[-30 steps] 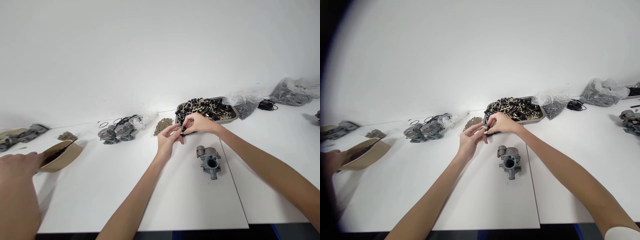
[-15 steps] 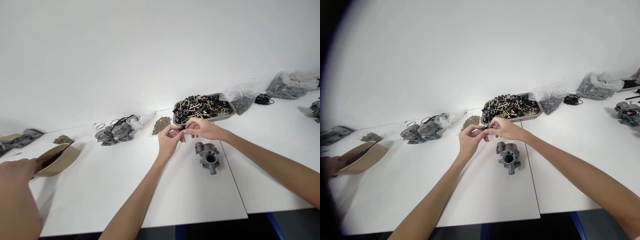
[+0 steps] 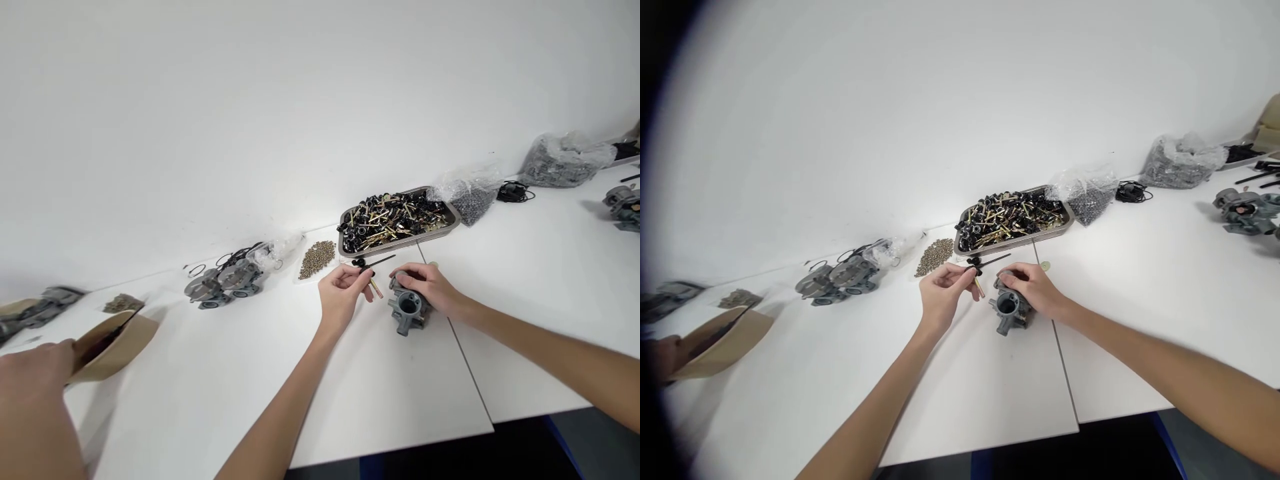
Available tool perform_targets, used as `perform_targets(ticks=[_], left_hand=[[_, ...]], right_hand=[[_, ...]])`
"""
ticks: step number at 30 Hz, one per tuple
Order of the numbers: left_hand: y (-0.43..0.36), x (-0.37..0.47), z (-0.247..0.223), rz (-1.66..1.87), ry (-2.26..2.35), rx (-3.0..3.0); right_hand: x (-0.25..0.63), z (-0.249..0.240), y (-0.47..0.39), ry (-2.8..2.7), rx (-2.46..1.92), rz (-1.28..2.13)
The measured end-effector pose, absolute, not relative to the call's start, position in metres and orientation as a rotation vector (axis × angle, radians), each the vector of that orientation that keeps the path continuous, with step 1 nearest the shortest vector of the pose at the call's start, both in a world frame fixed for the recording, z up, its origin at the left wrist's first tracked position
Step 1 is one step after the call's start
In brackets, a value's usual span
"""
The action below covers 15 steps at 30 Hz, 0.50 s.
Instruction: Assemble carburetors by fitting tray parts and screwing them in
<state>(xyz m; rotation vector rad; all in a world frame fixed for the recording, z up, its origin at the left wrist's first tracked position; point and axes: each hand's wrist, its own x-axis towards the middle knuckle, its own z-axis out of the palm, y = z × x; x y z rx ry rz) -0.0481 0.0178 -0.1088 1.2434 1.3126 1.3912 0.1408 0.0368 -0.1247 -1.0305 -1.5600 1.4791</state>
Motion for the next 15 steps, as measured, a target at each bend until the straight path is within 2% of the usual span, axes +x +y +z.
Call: perform_targets(ticks=[15], left_hand=[[0.012, -0.037, -0.119, 1.461, 1.357, 1.160]], right_hand=[[0.137, -0.124, 0.036, -1.431, -1.074, 1.477]])
